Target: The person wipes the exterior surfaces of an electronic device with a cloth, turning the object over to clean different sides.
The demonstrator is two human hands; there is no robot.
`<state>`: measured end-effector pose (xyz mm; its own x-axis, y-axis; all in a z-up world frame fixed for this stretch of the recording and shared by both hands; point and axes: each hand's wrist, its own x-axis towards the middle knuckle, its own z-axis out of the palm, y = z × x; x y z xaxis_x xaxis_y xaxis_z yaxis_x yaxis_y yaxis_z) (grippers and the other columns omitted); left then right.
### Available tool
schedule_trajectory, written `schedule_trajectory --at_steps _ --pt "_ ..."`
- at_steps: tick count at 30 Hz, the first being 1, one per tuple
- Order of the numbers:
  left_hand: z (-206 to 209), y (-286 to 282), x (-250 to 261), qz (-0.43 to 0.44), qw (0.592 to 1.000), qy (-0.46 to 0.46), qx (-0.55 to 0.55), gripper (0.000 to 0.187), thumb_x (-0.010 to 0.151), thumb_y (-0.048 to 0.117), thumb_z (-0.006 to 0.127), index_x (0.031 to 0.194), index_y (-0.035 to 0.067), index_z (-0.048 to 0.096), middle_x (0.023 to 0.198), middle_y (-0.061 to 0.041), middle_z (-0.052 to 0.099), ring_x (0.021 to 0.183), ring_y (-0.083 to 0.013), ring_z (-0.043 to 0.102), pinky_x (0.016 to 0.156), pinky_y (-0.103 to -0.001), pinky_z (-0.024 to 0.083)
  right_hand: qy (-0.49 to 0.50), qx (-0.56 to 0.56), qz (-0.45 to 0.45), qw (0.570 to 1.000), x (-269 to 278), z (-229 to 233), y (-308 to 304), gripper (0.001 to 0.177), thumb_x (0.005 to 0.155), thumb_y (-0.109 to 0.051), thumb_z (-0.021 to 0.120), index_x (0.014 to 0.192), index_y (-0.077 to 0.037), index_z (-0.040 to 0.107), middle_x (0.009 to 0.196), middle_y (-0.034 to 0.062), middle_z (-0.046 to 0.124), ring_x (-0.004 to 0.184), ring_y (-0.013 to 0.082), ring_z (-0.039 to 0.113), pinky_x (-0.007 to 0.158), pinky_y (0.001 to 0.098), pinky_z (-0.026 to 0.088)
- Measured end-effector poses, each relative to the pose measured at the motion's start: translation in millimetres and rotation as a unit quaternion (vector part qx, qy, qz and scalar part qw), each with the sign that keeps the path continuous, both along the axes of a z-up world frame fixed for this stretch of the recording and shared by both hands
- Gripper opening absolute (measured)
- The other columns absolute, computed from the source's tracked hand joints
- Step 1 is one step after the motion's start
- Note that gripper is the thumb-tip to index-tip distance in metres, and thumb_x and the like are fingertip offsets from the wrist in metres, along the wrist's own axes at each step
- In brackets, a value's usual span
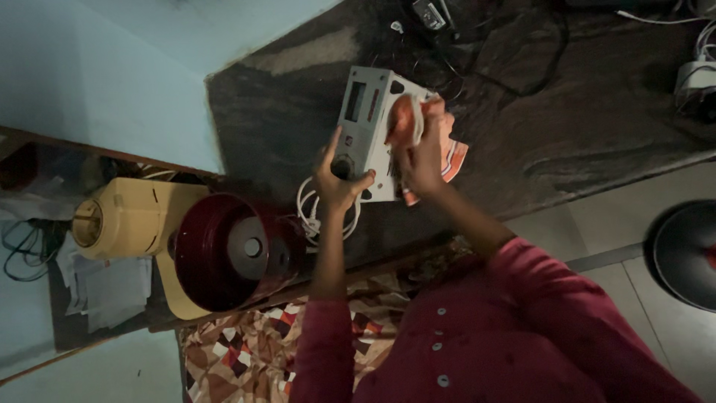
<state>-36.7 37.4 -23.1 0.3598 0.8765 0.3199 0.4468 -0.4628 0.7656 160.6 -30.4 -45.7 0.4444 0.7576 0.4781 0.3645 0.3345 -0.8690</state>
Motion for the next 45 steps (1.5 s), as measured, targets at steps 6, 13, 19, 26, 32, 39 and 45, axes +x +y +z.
schedule_trajectory --at_steps 6,13,19,26,32,39,45 --pt "-3.6 -6.9 -6.8 0.004 0.999 -0.034 0.023 0.109 0.058 0.051 0.091 0.155 0.018 0.051 0.115 -0.014 0.065 0.104 -0.0274 0.068 0.085 -0.046 0.06 -0.319 0.048 0.142 0.936 -10.8 -32.3 -19.8 0.029 0.093 -0.023 0.067 0.116 -0.009 0.059 0.101 0.013 0.063 0.085 0.0294 0.063 0.074 0.044 0.052" --pt "-14.7 -7.6 -6.9 0.049 0.998 0.019 0.042 0.109 0.055 0.057 0.088 0.152 0.02 0.052 0.108 -0.009 0.065 0.09 -0.0209 0.068 0.074 -0.041 0.062 -0.133 -0.113 -0.072 0.982 1.0 -17.4 16.6 0.041 0.102 -0.018 0.062 0.136 0.003 0.056 0.126 0.0249 0.048 0.094 0.0293 0.061 0.067 0.0368 0.058" --pt "-7.2 -16.5 -9.8 0.054 0.998 -0.01 0.024 0.107 0.057 0.041 0.084 0.154 0.015 0.049 0.111 -0.011 0.062 0.094 -0.0221 0.065 0.074 -0.041 0.06 -0.09 -0.167 -0.09 0.978 -1.4 -5.5 15.7 0.021 0.103 -0.013 0.059 0.122 -0.009 0.067 0.138 0.0224 0.043 0.107 0.0303 0.062 0.08 0.0421 0.06" --pt "-14.3 -13.0 -15.9 0.039 0.998 -0.035 0.042 0.108 0.062 0.051 0.087 0.157 0.015 0.048 0.11 -0.011 0.063 0.094 -0.0226 0.065 0.078 -0.043 0.06 -0.169 -0.091 -0.051 0.98 -35.9 -12.9 -50.9 0.028 0.1 -0.016 0.06 0.125 -0.004 0.066 0.148 0.0288 0.039 0.125 0.0466 0.054 0.098 0.0523 0.054" --pt "-10.4 -13.8 -16.4 0.048 0.998 -0.007 0.039 0.112 0.061 0.056 0.084 0.156 0.008 0.048 0.106 -0.011 0.063 0.089 -0.0222 0.066 0.075 -0.042 0.058 -0.076 -0.195 -0.041 0.977 -20.7 2.7 -2.9 0.02 0.104 -0.016 0.057 0.117 -0.006 0.068 0.154 0.0364 0.024 0.124 0.0488 0.051 0.087 0.0482 0.057" --pt "-8.3 -16.5 -15.1 0.021 0.998 -0.034 0.052 0.108 0.063 0.051 0.081 0.156 0.008 0.046 0.105 -0.011 0.066 0.086 -0.022 0.067 0.074 -0.041 0.06 0.012 -0.201 -0.018 0.979 -12.8 2.7 2.6 0.024 0.101 -0.017 0.055 0.117 -0.006 0.069 0.155 0.0261 0.033 0.124 0.0396 0.061 0.1 0.0489 0.055" --pt "-5.5 -17.1 -15.3 0.036 0.999 -0.008 0.036 0.109 0.06 0.048 0.083 0.156 0.009 0.047 0.108 -0.015 0.065 0.093 -0.0252 0.067 0.079 -0.045 0.06 -0.174 -0.13 -0.028 0.976 -39.0 -23.0 -54.2 0.021 0.106 -0.016 0.057 0.116 -0.005 0.072 0.162 0.0337 0.023 0.14 0.0615 0.041 0.112 0.0581 0.043"
